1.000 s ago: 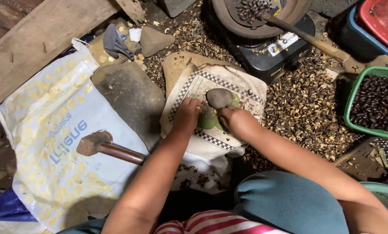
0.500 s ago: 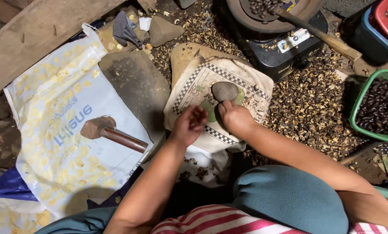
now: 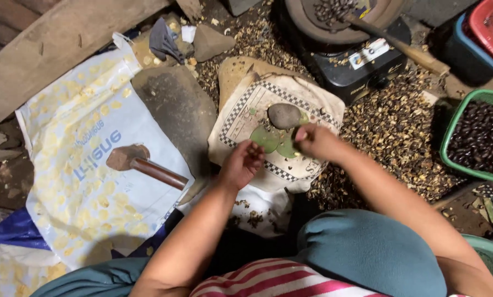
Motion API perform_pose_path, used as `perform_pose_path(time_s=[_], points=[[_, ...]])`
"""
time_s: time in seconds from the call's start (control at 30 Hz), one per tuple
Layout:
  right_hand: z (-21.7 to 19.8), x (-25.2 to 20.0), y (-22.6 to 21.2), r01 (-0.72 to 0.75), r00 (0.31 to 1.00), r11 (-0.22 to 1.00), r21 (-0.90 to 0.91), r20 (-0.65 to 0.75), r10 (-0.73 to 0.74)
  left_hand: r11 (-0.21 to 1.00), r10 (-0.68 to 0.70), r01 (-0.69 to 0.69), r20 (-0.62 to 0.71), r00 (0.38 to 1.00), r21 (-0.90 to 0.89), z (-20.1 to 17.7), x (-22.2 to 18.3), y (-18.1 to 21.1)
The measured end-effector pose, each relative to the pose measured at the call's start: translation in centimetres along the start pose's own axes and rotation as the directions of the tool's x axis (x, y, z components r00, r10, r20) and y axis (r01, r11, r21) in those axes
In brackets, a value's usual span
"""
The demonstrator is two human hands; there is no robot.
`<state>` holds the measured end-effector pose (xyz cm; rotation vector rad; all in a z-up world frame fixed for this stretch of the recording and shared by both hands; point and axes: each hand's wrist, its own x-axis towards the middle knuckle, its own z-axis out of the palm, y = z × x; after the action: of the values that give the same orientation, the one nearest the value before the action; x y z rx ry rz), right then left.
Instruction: Manually processing nuts by cracking shells with a hammer, rubbing them with a stone, and roasting them in a pan.
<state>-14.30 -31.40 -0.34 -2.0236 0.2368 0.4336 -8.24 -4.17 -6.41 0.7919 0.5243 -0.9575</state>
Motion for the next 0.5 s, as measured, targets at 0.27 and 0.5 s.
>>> perform_pose_path(time_s=[0.27, 0.5], points=[[4.2, 1.2, 2.9, 0.191, 0.980, 0.762, -0.619, 0.081, -0.179, 0.992, -0.052, 0.061, -0.079, 0.996, 0.106, 1.9, -1.2, -2.4], [-2.4, -4.7, -13.0, 0.301, 0.953, 0.802, -0.516, 0.132, -0.272, 0.988, -0.140, 0.141, 0.027, 0.990, -0.056, 5.3, -0.2, -2.7]])
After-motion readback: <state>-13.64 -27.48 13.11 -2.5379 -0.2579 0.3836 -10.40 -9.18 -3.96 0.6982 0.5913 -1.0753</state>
